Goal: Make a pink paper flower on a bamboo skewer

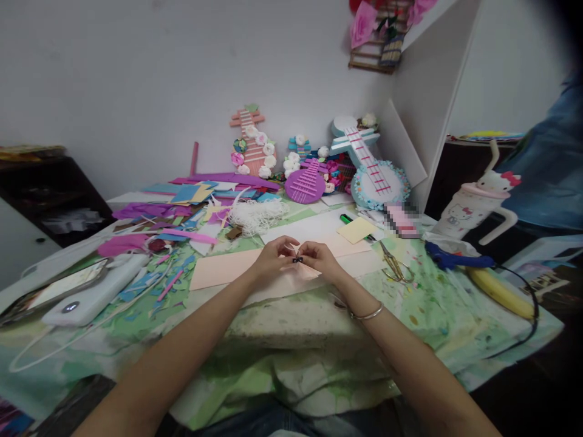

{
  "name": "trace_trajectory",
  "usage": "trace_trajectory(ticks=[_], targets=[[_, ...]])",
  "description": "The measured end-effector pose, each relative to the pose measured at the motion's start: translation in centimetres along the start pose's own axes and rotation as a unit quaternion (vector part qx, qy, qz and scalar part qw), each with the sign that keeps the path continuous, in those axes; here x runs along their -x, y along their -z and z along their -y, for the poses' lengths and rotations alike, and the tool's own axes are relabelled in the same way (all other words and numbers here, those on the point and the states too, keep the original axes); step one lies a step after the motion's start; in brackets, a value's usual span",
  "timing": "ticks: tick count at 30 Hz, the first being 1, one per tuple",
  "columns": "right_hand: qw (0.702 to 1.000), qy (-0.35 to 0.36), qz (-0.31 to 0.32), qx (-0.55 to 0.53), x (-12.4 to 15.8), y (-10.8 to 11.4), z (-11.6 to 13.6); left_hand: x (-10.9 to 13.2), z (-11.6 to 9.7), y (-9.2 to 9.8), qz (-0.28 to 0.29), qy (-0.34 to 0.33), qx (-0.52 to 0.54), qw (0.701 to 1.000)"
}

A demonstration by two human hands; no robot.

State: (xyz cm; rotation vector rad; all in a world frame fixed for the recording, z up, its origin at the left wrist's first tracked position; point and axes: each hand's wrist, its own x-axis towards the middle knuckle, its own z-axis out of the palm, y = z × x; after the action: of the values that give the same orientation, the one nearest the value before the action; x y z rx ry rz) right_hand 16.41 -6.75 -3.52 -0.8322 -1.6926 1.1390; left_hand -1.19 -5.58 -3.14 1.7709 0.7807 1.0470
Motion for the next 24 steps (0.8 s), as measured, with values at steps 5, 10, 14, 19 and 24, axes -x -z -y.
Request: trace_trajectory(ticks=[5,10,14,19,24], targets=[[0.998,-0.029,-0.008,-0.053,0.0,-0.2,0.3,0.1,-0.7,-0.2,-0.032,-0.068,-0.135,0.988],[0.990,-0.070,-0.038,-0.117,0.2,-0.4,0.7,0.4,-1.2,-0.6,-0.044,-0.099,-0.140,0.984],[0.984,-0.083,-0.061,-0.147,0.3,-0.4,1.4,0.6,-1.4,-0.7,-0.063,-0.114,-0.135,0.982],[0.984,-0.078,-0.069,-0.141,0.3,-0.2,1.6,0.9,-1.3,-0.9,-0.069,-0.095,-0.095,0.989],[0.979,-0.083,-0.036,-0.185,0.4,-0.4,1.4,0.9,-1.2,-0.9,-0.070,-0.072,-0.075,0.992]])
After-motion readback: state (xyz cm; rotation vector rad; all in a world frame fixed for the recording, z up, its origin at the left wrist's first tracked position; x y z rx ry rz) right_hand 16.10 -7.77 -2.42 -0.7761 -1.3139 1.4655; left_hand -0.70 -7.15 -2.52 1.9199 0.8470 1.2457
